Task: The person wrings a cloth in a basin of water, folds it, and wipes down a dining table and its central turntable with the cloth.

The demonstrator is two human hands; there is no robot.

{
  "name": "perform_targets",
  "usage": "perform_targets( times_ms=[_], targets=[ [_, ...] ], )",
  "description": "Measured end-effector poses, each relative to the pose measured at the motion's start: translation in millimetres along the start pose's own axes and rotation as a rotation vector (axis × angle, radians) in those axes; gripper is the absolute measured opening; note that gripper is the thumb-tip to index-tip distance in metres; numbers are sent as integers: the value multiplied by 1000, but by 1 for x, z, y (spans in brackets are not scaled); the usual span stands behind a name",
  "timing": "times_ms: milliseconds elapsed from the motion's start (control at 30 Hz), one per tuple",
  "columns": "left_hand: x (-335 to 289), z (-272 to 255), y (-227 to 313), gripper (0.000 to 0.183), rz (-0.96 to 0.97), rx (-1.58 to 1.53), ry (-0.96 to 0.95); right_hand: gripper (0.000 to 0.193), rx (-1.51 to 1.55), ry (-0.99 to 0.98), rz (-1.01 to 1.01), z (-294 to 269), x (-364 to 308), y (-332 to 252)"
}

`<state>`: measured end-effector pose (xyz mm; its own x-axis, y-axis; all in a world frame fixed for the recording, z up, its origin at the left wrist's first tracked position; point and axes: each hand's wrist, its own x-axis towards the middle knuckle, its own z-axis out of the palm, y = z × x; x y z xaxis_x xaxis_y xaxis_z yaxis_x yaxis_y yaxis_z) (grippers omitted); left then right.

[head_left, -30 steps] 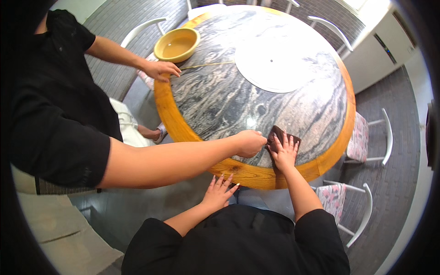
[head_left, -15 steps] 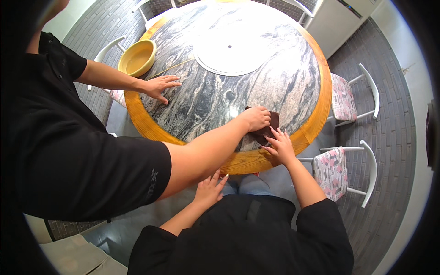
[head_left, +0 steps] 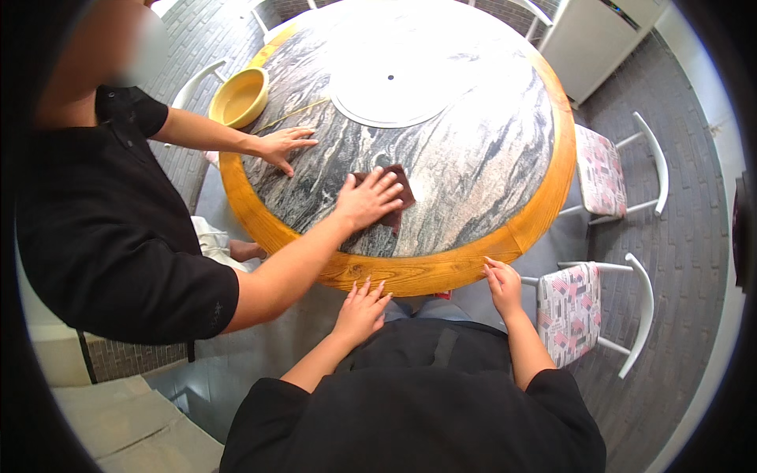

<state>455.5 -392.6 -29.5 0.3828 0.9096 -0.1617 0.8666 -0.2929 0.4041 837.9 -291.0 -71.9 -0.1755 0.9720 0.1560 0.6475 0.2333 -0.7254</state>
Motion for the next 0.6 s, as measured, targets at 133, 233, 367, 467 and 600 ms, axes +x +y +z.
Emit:
perform_targets(
  times_ms=[133, 233, 367, 467, 600],
  targets=[
    [9, 9, 20, 56, -22, 2, 25, 24, 55, -52, -21, -8, 10, 12],
    [9, 14, 28, 62, -35, 12, 27, 24, 46, -102, -36, -9, 16, 13],
    [2, 24, 37, 57, -117, 16, 29, 26, 104, -167, -92, -8, 28, 6],
    [-2, 27, 42, 50, -175, -5, 90, 28, 117, -258, -124, -9, 37, 2],
    [-9, 33, 45, 44, -228, -27, 157, 28, 98, -293, -160, -2, 48, 0]
  ],
)
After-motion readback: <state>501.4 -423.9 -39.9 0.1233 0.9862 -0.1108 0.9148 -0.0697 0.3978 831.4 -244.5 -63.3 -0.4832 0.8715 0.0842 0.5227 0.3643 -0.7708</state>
